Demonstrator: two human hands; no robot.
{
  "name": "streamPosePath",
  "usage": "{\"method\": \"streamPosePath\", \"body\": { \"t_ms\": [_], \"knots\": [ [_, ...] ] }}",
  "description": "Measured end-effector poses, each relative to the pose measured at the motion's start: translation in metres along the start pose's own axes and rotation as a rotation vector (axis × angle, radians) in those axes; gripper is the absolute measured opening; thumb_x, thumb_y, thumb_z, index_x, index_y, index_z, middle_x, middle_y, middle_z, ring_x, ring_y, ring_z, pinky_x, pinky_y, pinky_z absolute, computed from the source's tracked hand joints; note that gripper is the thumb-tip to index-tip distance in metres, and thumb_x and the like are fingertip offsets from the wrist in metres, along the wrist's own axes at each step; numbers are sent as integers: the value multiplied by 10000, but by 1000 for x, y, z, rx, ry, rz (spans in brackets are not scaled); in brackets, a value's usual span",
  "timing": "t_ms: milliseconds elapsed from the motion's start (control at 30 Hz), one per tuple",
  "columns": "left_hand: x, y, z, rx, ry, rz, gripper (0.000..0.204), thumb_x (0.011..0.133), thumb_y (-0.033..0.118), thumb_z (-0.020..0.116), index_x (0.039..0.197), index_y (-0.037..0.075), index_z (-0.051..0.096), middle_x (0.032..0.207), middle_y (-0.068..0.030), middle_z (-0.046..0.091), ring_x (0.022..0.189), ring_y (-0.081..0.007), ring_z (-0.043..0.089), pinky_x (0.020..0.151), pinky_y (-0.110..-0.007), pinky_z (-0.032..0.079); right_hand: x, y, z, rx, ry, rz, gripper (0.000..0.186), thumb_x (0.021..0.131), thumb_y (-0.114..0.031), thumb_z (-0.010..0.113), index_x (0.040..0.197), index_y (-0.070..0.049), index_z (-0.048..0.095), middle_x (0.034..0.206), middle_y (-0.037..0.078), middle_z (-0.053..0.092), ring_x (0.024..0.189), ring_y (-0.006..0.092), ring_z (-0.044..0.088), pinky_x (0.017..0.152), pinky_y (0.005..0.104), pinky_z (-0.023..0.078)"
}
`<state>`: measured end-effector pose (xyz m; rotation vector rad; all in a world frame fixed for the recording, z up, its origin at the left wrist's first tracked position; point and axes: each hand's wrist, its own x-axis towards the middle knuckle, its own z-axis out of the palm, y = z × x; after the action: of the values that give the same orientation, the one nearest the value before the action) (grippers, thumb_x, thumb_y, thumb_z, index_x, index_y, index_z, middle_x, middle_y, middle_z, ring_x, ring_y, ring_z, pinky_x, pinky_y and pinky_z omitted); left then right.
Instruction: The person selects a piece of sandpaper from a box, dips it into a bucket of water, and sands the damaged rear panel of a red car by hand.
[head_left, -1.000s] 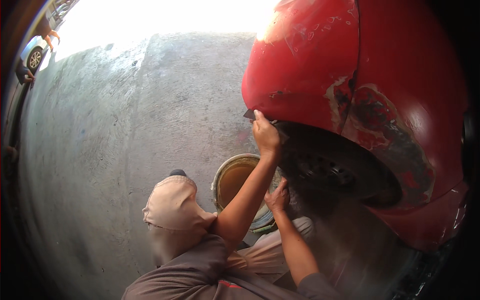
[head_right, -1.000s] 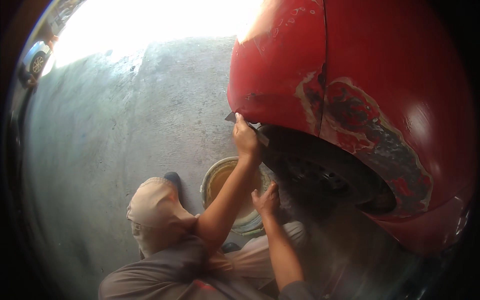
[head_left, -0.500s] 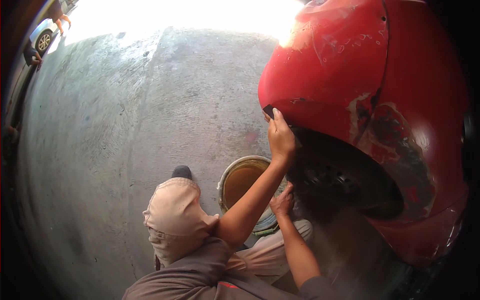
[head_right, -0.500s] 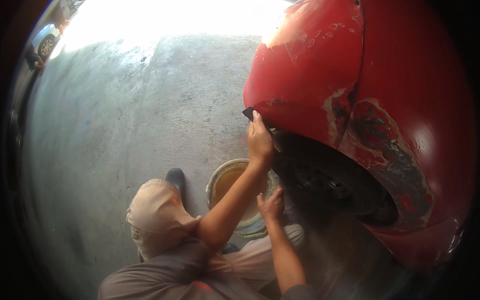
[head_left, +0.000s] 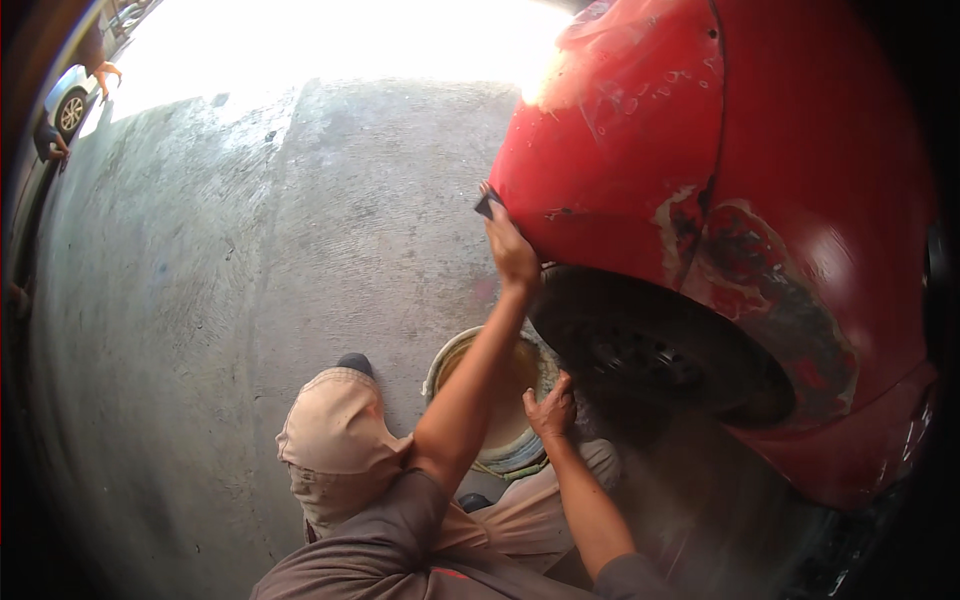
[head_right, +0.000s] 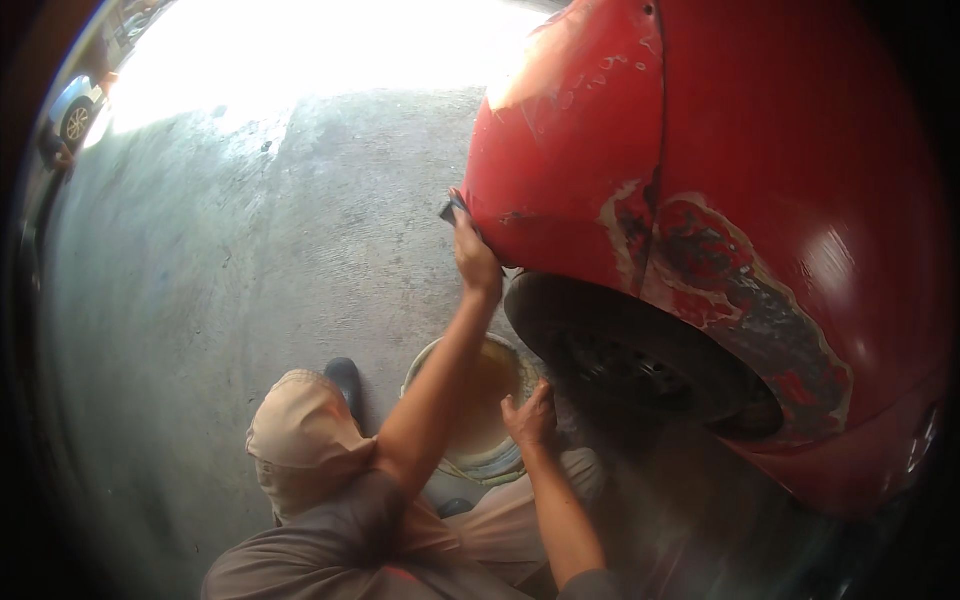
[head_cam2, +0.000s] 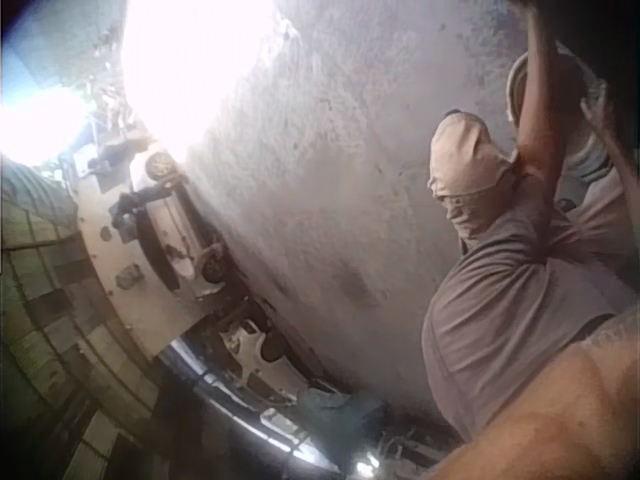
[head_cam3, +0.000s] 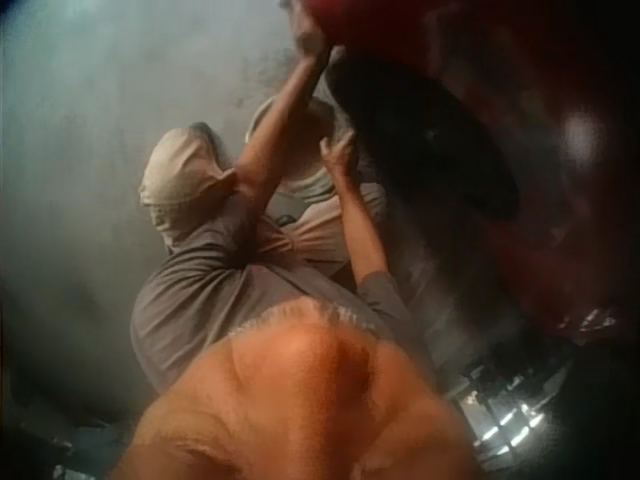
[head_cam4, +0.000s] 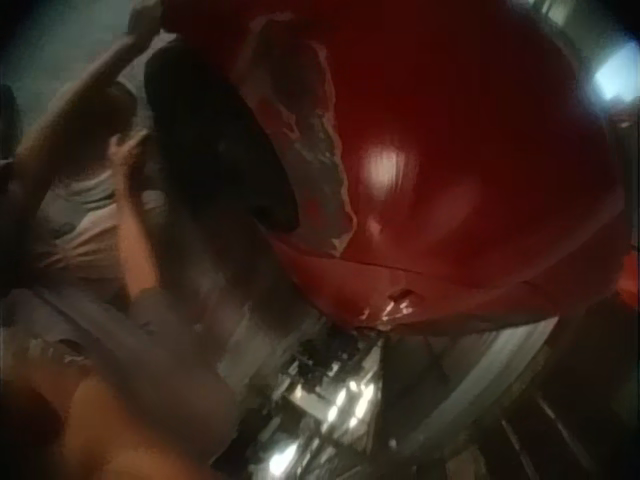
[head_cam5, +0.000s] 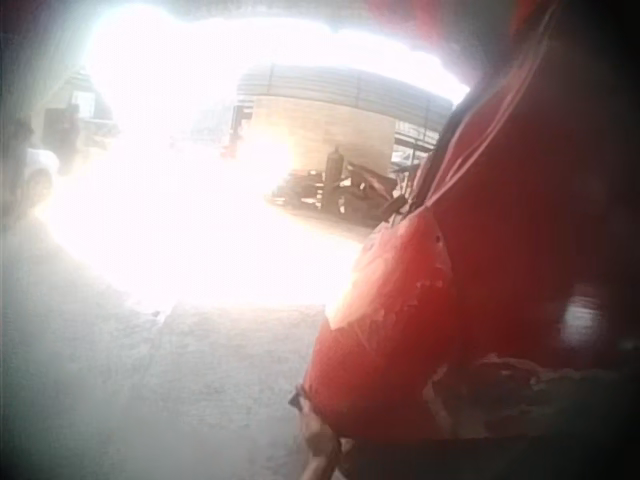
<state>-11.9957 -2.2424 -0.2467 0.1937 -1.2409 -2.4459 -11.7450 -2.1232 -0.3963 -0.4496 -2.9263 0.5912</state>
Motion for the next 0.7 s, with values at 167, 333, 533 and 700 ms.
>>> {"method": "streamPosePath", "body": {
  "t_ms": [167, 333, 533, 700],
  "knots": [
    [-1, 17, 25, 182, 141, 78, 666, 1119, 428, 327, 1590, -42, 328, 1538, -240, 447, 1420, -305, 443, 1194, -390, 357, -2, 7, 4, -8, 56, -36, 769, 797, -353, 745, 1403, -15, 415, 1170, 316, 656, 1049, 485, 663, 918, 522, 531],
    [-82, 77, 108, 411, -59, 467, 642, 1102, 293, 323, 1640, -27, 180, 1732, -252, 51, 1611, -400, -28, 1270, -523, -54, -6, 21, 9, 170, -12, 13, 770, 809, -408, 767, 1384, -3, 454, 1233, 282, 637, 1115, 449, 654, 944, 498, 542],
    [-79, 114, 102, 471, -27, 437, 701, 1113, 375, 290, 1658, -6, 65, 1748, -204, -19, 1616, -341, -88, 1265, -508, -100, -8, 19, 5, 118, -108, 36, 784, 814, -414, 779, 1381, 20, 455, 1264, 295, 617, 1130, 461, 640, 953, 494, 534],
    [-73, 92, 90, 412, 92, 397, 701, 1112, 390, 282, 1661, 7, 75, 1743, -218, -29, 1613, -362, -88, 1267, -529, -98, -5, 5, -5, 78, 81, -70, 795, 816, -389, 762, 1431, -50, 389, 1192, 292, 652, 1021, 486, 674, 863, 552, 547]
  ]
}}
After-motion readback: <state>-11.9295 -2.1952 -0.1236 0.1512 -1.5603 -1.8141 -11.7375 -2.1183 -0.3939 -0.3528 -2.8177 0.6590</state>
